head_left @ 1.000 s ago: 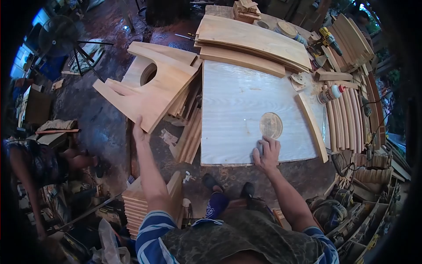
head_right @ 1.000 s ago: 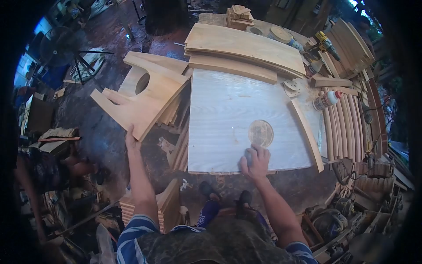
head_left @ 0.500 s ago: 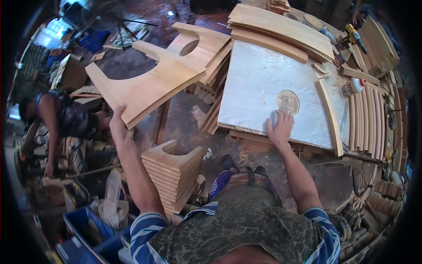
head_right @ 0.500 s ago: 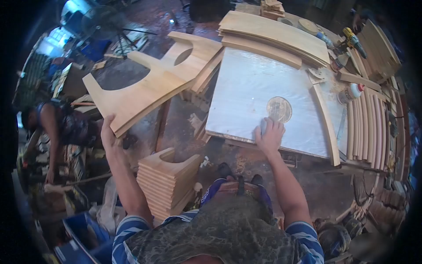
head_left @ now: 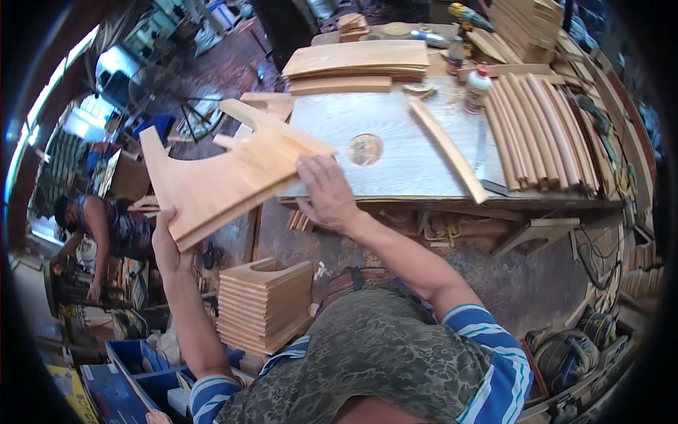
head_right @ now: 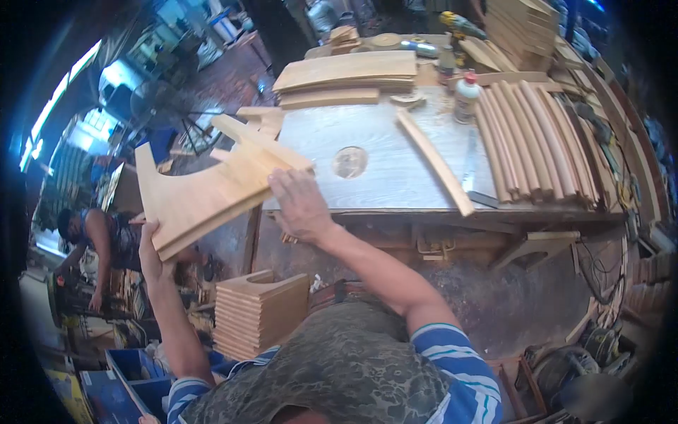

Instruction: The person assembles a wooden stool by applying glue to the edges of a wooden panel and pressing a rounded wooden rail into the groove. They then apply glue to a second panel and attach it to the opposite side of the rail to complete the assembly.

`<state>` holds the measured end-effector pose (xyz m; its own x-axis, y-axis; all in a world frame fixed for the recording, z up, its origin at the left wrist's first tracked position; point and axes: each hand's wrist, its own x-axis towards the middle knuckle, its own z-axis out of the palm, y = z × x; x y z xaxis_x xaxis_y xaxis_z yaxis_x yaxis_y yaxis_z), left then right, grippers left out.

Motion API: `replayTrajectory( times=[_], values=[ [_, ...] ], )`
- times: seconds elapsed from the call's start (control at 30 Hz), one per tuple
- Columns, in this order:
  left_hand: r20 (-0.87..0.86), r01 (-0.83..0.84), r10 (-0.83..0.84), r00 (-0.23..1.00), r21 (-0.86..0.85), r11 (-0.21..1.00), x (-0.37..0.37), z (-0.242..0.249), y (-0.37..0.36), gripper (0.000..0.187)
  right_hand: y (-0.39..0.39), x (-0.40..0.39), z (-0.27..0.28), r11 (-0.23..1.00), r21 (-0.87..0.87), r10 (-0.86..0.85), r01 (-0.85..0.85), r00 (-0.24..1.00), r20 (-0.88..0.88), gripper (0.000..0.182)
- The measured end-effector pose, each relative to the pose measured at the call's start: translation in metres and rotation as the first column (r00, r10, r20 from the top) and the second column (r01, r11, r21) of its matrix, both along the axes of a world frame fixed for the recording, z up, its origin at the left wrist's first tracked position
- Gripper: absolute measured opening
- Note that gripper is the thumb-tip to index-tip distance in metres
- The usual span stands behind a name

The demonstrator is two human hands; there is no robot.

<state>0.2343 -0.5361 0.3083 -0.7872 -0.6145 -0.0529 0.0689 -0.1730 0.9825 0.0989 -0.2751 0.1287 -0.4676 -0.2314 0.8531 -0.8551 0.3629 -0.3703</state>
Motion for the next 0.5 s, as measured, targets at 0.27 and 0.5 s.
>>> replayTrajectory(
  times=[0.27, 0.5],
  values=[
    [0.14, 0.324, -0.294, 0.945, -0.308, 0.895, -0.033, 0.001, 0.14, 0.032, 0.102, 0.008, -0.038, 0.973, -0.21, -0.079, 0.097, 0.992, 0.094, 0.059],
    [0.373, 0.642, -0.535, 0.758, -0.573, 0.51, -0.087, 0.024, 0.242, 0.072, 0.151, 0.006, -0.089, 0.945, -0.293, -0.027, 0.146, 0.926, 0.376, 0.054]
  ],
)
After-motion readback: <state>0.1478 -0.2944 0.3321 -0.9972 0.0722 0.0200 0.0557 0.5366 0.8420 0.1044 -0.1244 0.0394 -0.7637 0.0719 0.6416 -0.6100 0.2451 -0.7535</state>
